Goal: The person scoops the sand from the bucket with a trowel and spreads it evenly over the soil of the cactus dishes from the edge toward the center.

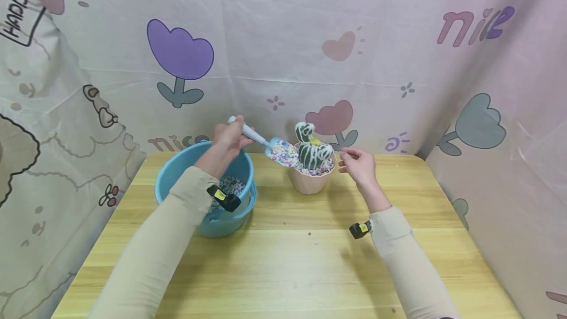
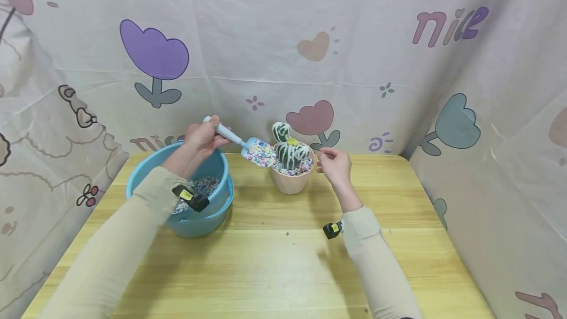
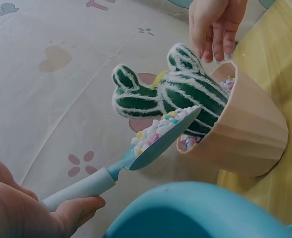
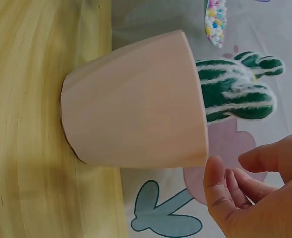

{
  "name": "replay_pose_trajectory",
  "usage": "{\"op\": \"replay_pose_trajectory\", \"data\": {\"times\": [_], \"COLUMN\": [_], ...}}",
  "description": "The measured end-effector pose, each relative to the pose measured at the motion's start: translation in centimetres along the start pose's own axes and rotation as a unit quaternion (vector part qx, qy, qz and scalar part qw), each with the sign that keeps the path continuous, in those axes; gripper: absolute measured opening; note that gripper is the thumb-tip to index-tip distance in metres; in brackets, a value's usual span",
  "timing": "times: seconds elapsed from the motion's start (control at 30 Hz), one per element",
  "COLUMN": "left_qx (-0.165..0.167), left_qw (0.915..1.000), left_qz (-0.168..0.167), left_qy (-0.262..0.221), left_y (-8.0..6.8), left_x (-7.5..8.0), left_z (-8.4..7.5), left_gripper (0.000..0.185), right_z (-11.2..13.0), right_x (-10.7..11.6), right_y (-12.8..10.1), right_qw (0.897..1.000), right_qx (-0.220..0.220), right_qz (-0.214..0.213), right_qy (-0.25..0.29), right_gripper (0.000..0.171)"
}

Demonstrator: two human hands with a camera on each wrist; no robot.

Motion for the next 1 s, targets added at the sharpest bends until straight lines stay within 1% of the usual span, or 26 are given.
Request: {"op": "replay_pose_trajectory", "data": {"times": [0.17,0.3,0.53,0.7,0.87,1.0], "left_qx": [-0.003,0.000,0.004,0.004,0.001,-0.001], "left_qw": [1.0000,0.9999,0.9999,0.9997,0.9996,0.9995], "left_qz": [-0.005,-0.005,-0.015,-0.018,-0.015,-0.016], "left_qy": [-0.006,-0.011,0.008,0.017,0.025,0.029], "left_y": [0.0,0.0,0.1,0.2,0.3,0.2], "left_x": [-0.4,-0.7,-0.9,-1.0,-1.1,-1.2], "left_z": [0.0,0.1,0.2,0.4,0.5,0.6], "left_gripper": [0.060,0.061,0.061,0.061,0.061,0.061], "right_z": [-0.4,-0.7,-1.2,-1.3,-1.3,-1.3], "right_x": [-0.7,-1.2,-1.8,-1.8,-1.9,-2.0], "right_y": [0.5,0.7,1.0,0.9,0.9,0.8], "right_qw": [1.000,0.999,0.998,0.998,0.998,0.998], "right_qx": [-0.001,-0.014,-0.020,-0.026,-0.024,-0.034], "right_qz": [0.015,0.025,0.037,0.044,0.042,0.042], "right_qy": [-0.022,-0.028,-0.046,-0.045,-0.042,-0.022], "right_gripper": [0.036,0.038,0.036,0.036,0.036,0.036]}}
Point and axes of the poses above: each hand's wrist, its own y-axis towards the middle knuckle, its own x-axis out of the back of the hand, z = x × y, the point moved 3 cm from there along y, towards the middle knuckle, and after that the axes turned 11 degrees about -z, right-handed, at the moved point
